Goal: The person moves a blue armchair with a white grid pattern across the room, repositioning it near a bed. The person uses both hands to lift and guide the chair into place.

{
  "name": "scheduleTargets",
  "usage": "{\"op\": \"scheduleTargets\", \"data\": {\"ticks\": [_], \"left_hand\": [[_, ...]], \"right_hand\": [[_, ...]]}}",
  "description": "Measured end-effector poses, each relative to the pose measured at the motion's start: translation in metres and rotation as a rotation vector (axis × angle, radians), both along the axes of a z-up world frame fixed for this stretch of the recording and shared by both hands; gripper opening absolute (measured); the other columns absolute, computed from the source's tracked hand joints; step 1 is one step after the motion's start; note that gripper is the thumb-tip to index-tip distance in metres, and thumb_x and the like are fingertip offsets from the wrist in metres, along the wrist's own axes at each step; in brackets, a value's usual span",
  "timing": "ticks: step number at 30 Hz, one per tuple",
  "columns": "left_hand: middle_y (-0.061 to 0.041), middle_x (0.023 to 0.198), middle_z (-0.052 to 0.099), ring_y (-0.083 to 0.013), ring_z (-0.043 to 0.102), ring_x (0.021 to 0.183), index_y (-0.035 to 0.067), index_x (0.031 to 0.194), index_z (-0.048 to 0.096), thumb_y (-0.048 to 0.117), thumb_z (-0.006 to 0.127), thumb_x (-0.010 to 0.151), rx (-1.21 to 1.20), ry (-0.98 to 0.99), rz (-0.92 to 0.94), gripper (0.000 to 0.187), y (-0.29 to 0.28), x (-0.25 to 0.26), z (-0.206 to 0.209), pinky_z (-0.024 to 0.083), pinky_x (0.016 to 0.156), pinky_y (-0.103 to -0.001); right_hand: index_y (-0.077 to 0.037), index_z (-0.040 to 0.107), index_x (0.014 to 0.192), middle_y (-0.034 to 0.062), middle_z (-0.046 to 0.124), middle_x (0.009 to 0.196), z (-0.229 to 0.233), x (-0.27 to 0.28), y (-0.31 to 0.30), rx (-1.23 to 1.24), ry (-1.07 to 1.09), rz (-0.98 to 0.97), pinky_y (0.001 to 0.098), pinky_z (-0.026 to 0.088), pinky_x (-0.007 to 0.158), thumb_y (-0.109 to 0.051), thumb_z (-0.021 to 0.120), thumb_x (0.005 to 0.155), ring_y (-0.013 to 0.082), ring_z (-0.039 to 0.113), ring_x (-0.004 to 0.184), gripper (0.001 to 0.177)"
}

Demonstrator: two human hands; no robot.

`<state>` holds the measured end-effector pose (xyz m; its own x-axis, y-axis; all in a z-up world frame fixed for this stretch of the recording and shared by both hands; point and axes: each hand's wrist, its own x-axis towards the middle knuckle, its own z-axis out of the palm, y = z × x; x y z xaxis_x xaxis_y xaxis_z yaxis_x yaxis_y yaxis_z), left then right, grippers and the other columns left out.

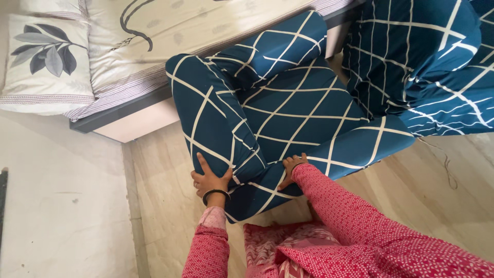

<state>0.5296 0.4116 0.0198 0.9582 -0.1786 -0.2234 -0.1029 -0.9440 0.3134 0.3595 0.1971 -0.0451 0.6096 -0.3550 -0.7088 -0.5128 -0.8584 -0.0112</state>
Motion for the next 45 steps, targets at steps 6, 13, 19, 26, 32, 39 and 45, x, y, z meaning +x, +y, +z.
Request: {"op": "scheduleTargets", "data": {"ticks": [6,13,19,26,32,39,45], "left_hand": [[-0.025,0.155,0.028,-0.0474,0.045,0.134,0.046,0.162,0.005,0.060,0.088,0.062,-0.013,0.005,0.013,0.130,0.000,0.001,-0.001,0.046,0.102,-0.059],[-0.026,0.156,0.025,-0.0487,0.043,0.135,0.046,0.162,0.005,0.062,0.088,0.062,0.007,0.021,0.012,0.131,0.001,0.002,0.001,0.045,0.102,-0.061],[-0.026,0.158,0.025,-0.0487,0.043,0.136,0.043,0.163,0.005,0.065,0.085,0.063,0.009,0.033,0.002,0.130,-0.003,0.001,-0.007,0.047,0.101,-0.062],[-0.024,0.164,0.023,-0.0527,0.030,0.144,0.020,0.160,0.028,0.070,0.070,0.080,-0.105,-0.438,-0.387,0.103,0.015,-0.003,-0.038,0.035,0.109,-0.063],[-0.023,0.166,0.021,-0.0511,0.021,0.151,0.013,0.159,0.033,0.061,0.067,0.078,-0.351,-0.417,-0.644,0.100,0.035,0.012,-0.066,0.026,0.118,-0.064],[-0.009,0.167,0.027,-0.0386,0.019,0.156,0.018,0.159,0.033,0.040,0.080,0.073,-0.476,-0.158,-1.229,0.100,0.077,0.083,-0.064,0.026,0.121,-0.063],[-0.003,0.168,0.026,-0.0326,0.015,0.159,0.027,0.159,0.032,0.031,0.080,0.075,-0.353,-0.194,-1.535,0.097,0.074,0.123,-0.050,0.020,0.124,-0.063]], "right_hand": [[-0.012,0.039,0.156,0.0090,0.041,0.160,-0.008,-0.005,-0.002,0.019,-0.050,0.008,0.0611,0.009,0.127,-0.084,0.077,0.057,0.0301,0.030,0.153,0.128],[-0.019,0.019,0.162,0.0031,0.019,0.169,-0.033,-0.022,-0.001,0.001,-0.105,0.012,0.0613,0.001,0.125,-0.076,0.082,0.060,0.0252,0.010,0.158,0.134],[-0.020,0.026,0.157,0.0046,0.032,0.161,-0.058,-0.027,-0.030,0.161,-0.141,0.035,0.0583,0.019,0.120,-0.068,0.080,0.063,0.0283,0.026,0.150,0.119],[-0.007,0.067,0.135,0.0220,0.068,0.133,-0.069,0.077,-0.045,0.192,-0.228,-0.105,0.0456,0.049,0.106,-0.064,0.066,0.084,0.0380,0.064,0.124,0.076],[-0.004,0.052,0.145,0.0238,0.056,0.145,0.003,0.215,0.037,0.263,-1.199,-0.200,0.0458,0.042,0.115,-0.052,0.073,0.088,0.0395,0.052,0.137,0.078],[-0.045,-0.001,0.162,0.0132,-0.016,0.170,0.090,0.312,0.115,-0.226,-0.406,-0.384,0.0840,0.026,0.104,-0.066,0.083,0.070,0.0540,-0.001,0.153,0.127],[-0.062,0.004,0.157,0.0083,-0.014,0.173,0.116,0.321,0.118,-0.306,-0.368,-0.423,0.0805,0.032,0.104,-0.064,0.085,0.066,0.0516,0.008,0.155,0.122]]}}
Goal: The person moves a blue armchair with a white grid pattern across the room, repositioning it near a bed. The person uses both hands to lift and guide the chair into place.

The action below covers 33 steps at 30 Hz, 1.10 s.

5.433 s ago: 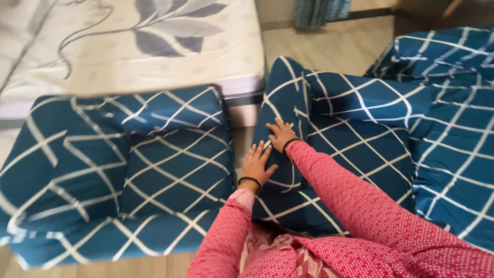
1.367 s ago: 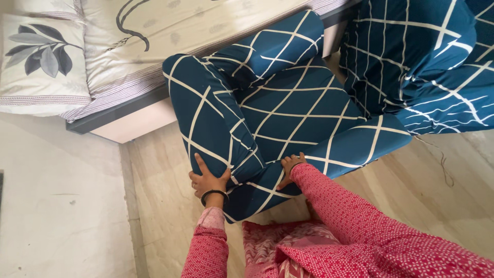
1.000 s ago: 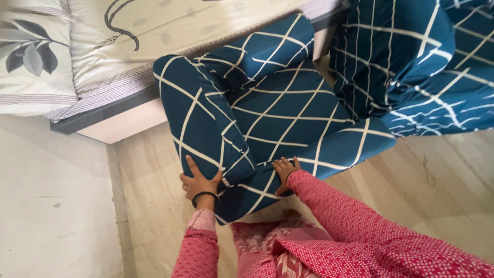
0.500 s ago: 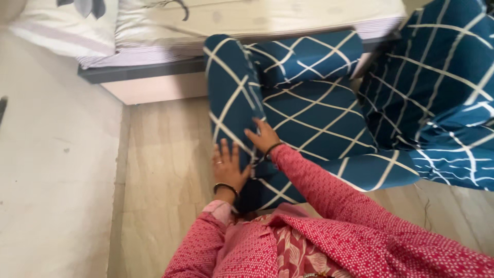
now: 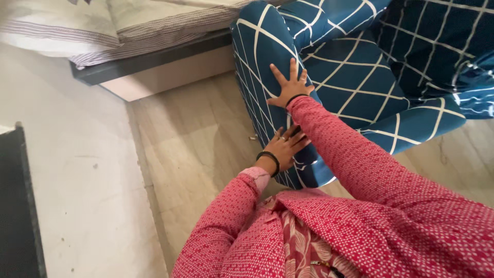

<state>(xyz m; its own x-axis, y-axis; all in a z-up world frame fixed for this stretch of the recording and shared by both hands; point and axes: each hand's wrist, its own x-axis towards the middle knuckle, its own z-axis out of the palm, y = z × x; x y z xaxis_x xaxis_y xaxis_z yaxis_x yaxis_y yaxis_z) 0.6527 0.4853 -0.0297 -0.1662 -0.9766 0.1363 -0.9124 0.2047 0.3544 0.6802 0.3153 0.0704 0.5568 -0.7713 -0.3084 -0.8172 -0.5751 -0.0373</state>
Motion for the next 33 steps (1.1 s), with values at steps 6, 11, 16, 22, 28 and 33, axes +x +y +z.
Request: {"op": "scheduleTargets", "data": {"ticks": [6,11,16,22,28,33], "left_hand": [[0.003,0.170,0.015,-0.0275,0.010,0.157,0.033,0.160,0.021,0.027,0.078,0.075,0.041,0.024,-0.138,0.103,-0.003,0.021,0.031,0.011,0.123,-0.064],[0.009,0.168,0.019,-0.0176,0.015,0.156,0.040,0.155,0.029,0.023,0.077,0.073,0.157,-0.096,-0.307,0.096,-0.019,0.084,0.039,0.013,0.122,-0.066],[-0.002,0.152,0.055,-0.0239,0.051,0.144,0.022,0.136,0.063,0.013,0.070,0.086,-0.284,0.247,-0.189,0.052,-0.093,0.177,0.019,0.043,0.114,-0.053],[-0.008,0.134,0.061,-0.0330,0.058,0.126,0.015,0.128,0.066,0.019,0.072,0.082,-0.313,0.261,0.043,0.047,-0.186,0.287,0.026,0.045,0.107,-0.050],[-0.012,0.150,0.049,-0.0365,0.039,0.142,0.018,0.139,0.058,0.048,0.075,0.074,-0.167,0.032,0.060,0.073,-0.260,0.327,0.049,0.028,0.104,-0.064],[-0.012,0.160,0.040,-0.0365,0.032,0.150,0.020,0.150,0.051,0.066,0.078,0.072,0.235,0.165,-0.270,0.094,-0.323,0.370,0.046,0.028,0.121,-0.046]], "right_hand": [[-0.055,0.017,0.159,0.0116,0.004,0.172,-0.018,-0.001,-0.027,-0.054,-0.167,0.039,0.0721,0.031,0.112,-0.069,0.080,0.069,0.0501,0.023,0.151,0.111],[-0.043,0.023,0.162,0.0197,0.020,0.169,-0.034,0.007,-0.060,-0.062,-0.341,0.069,0.0606,0.033,0.117,-0.072,0.079,0.068,0.0479,0.029,0.150,0.114],[-0.038,0.015,0.163,0.0235,0.021,0.165,-0.037,0.035,-0.084,0.019,-0.331,-0.078,0.0574,0.032,0.116,-0.072,0.085,0.058,0.0480,0.029,0.148,0.129],[-0.030,0.006,0.164,0.0329,0.027,0.159,-0.035,0.089,-0.135,0.173,-0.309,-0.104,0.0525,0.035,0.118,-0.072,0.087,0.056,0.0514,0.034,0.145,0.141],[-0.029,0.003,0.164,0.0387,0.018,0.159,-0.036,0.107,-0.160,0.322,-0.303,-0.140,0.0496,0.035,0.119,-0.070,0.091,0.047,0.0546,0.030,0.144,0.151],[-0.028,0.003,0.163,0.0351,0.015,0.162,-0.034,0.109,-0.162,0.373,-0.287,-0.160,0.0502,0.030,0.120,-0.071,0.092,0.049,0.0519,0.024,0.149,0.151]]}}
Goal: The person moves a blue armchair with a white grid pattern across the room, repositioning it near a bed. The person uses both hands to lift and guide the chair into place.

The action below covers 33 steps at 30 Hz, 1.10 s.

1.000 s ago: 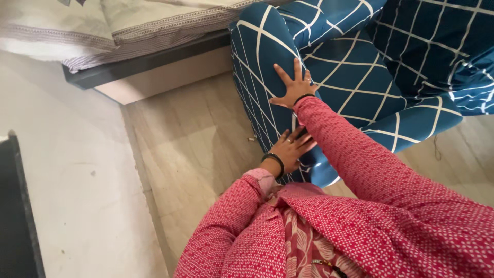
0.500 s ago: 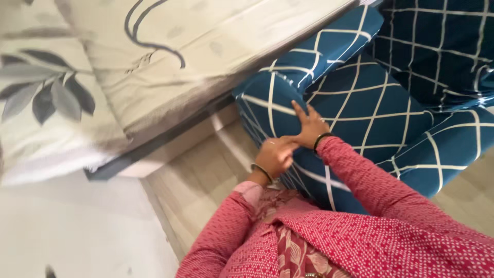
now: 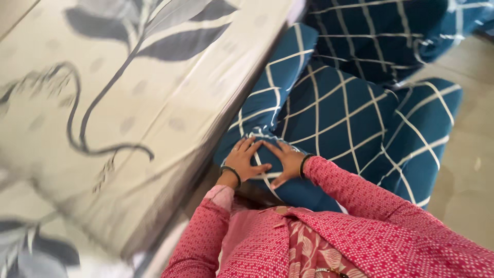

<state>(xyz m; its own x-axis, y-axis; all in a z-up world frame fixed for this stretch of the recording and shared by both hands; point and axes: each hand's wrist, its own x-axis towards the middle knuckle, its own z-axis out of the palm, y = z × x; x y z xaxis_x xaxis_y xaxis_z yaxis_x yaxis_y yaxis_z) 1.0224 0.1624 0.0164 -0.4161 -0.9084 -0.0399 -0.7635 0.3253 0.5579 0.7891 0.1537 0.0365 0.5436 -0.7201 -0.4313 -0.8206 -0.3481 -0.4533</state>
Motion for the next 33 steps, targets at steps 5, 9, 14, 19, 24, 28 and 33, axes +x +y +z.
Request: {"op": "scheduleTargets", "data": {"ticks": [5,9,14,19,24,28,33], "left_hand": [[-0.018,0.162,0.035,-0.0348,0.032,0.151,0.012,0.153,0.045,0.069,0.083,0.065,0.262,0.112,-0.340,0.111,-0.069,0.022,-0.023,0.029,0.121,-0.041],[-0.019,0.163,0.034,-0.0339,0.035,0.150,0.010,0.154,0.042,0.070,0.083,0.062,0.333,0.061,-0.589,0.118,-0.107,0.029,-0.031,0.031,0.121,-0.040],[-0.026,0.161,0.034,-0.0369,0.033,0.149,0.003,0.157,0.033,0.069,0.088,0.063,0.363,-0.047,-0.906,0.128,-0.146,0.022,-0.024,0.030,0.121,-0.041],[-0.021,0.153,0.052,-0.0322,0.054,0.140,0.003,0.156,0.036,0.070,0.084,0.048,0.487,-0.321,-0.990,0.136,-0.166,0.003,-0.003,0.042,0.115,-0.036],[-0.019,0.159,0.041,-0.0316,0.044,0.145,0.003,0.160,0.022,0.066,0.092,0.045,0.426,-0.504,-0.982,0.148,-0.161,-0.008,0.012,0.037,0.118,-0.035],[-0.020,0.163,0.031,-0.0324,0.037,0.149,0.002,0.161,0.013,0.062,0.096,0.046,0.380,-0.528,-1.007,0.154,-0.154,0.000,0.010,0.035,0.120,-0.036],[-0.018,0.162,0.035,-0.0326,0.041,0.147,0.002,0.160,0.014,0.054,0.099,0.040,0.267,-0.559,-1.170,0.155,-0.172,-0.004,0.003,0.037,0.119,-0.036]], "right_hand": [[-0.032,0.003,0.164,0.0258,0.011,0.167,0.009,0.011,-0.010,0.144,0.020,-0.104,0.0514,0.029,0.121,-0.067,0.092,0.045,0.0437,0.024,0.152,0.153],[-0.036,0.006,0.164,0.0145,0.015,0.170,0.026,0.028,-0.003,0.172,0.140,-0.255,0.0604,0.025,0.120,-0.069,0.091,0.045,0.0362,0.023,0.155,0.151],[-0.034,0.020,0.162,0.0069,0.024,0.169,0.045,0.056,0.011,0.143,0.244,-0.501,0.0668,0.024,0.117,-0.076,0.085,0.044,0.0327,0.027,0.154,0.141],[-0.029,0.035,0.157,0.0035,0.037,0.163,0.049,0.085,0.029,-0.017,0.284,-0.707,0.0688,0.017,0.118,-0.084,0.076,0.048,0.0300,0.032,0.151,0.129],[-0.020,0.045,0.152,0.0072,0.044,0.158,0.041,0.105,0.042,-0.240,0.270,-0.853,0.0642,0.016,0.120,-0.090,0.057,0.068,0.0306,0.038,0.147,0.110],[-0.018,0.047,0.149,0.0081,0.047,0.154,0.031,0.115,0.045,-0.284,0.308,-0.924,0.0610,0.015,0.119,-0.088,0.046,0.080,0.0302,0.039,0.144,0.098],[-0.018,0.056,0.144,0.0073,0.057,0.146,0.022,0.115,0.039,-0.285,0.300,-0.990,0.0602,0.019,0.119,-0.082,0.041,0.087,0.0274,0.047,0.139,0.087]]}}
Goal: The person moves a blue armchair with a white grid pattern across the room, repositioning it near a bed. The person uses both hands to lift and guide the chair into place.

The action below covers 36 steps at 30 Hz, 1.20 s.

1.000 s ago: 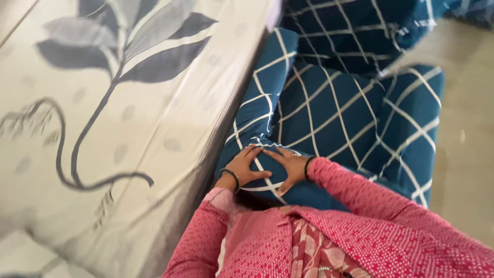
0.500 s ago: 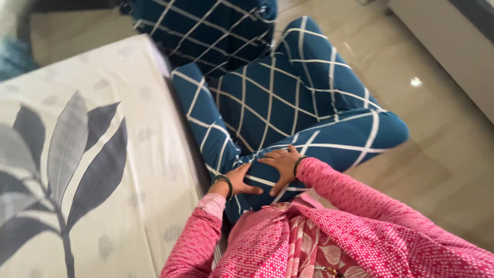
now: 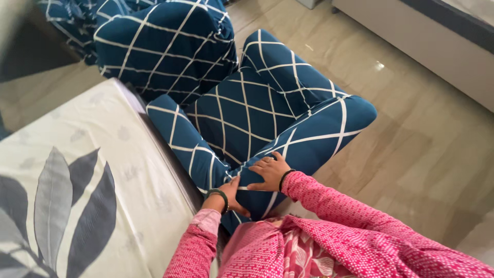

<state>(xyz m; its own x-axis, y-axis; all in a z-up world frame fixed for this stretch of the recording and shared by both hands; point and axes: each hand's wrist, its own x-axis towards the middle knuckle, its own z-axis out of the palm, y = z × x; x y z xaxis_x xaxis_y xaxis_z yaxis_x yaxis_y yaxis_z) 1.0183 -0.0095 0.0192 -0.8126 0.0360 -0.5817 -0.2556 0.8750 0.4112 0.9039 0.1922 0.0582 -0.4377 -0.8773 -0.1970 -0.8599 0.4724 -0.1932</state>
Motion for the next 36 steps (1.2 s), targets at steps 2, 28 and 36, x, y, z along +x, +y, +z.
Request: {"op": "scheduleTargets", "data": {"ticks": [2,28,36], "left_hand": [[-0.015,0.164,0.033,-0.0314,0.041,0.147,0.005,0.161,0.014,0.051,0.098,0.040,-0.045,-0.036,-0.088,0.154,-0.009,-0.004,-0.010,0.037,0.118,-0.040],[-0.026,0.158,0.036,-0.0442,0.034,0.148,0.008,0.151,0.033,0.036,0.091,0.064,0.301,1.036,-0.092,0.109,-0.021,0.023,-0.154,0.026,0.122,-0.049],[-0.018,0.160,0.039,-0.0319,0.039,0.148,0.005,0.160,0.026,0.027,0.091,0.070,0.701,0.770,0.403,0.113,0.001,0.059,-0.152,0.032,0.122,-0.042]], "right_hand": [[-0.018,0.060,0.139,0.0072,0.060,0.141,-0.007,0.004,-0.005,-0.015,-0.003,-0.058,0.0596,0.021,0.119,-0.079,0.043,0.088,0.0273,0.050,0.136,0.081],[-0.019,0.081,0.073,0.0029,0.073,0.106,-0.011,0.041,-0.060,-0.151,-0.205,0.669,0.0489,0.039,0.107,-0.060,0.069,0.073,0.0291,0.059,0.113,0.043],[-0.017,0.081,0.075,0.0031,0.075,0.081,-0.012,0.029,-0.074,-0.083,-0.273,0.693,0.0469,0.041,0.102,-0.051,0.062,0.085,0.0248,0.068,0.092,0.041]]}}
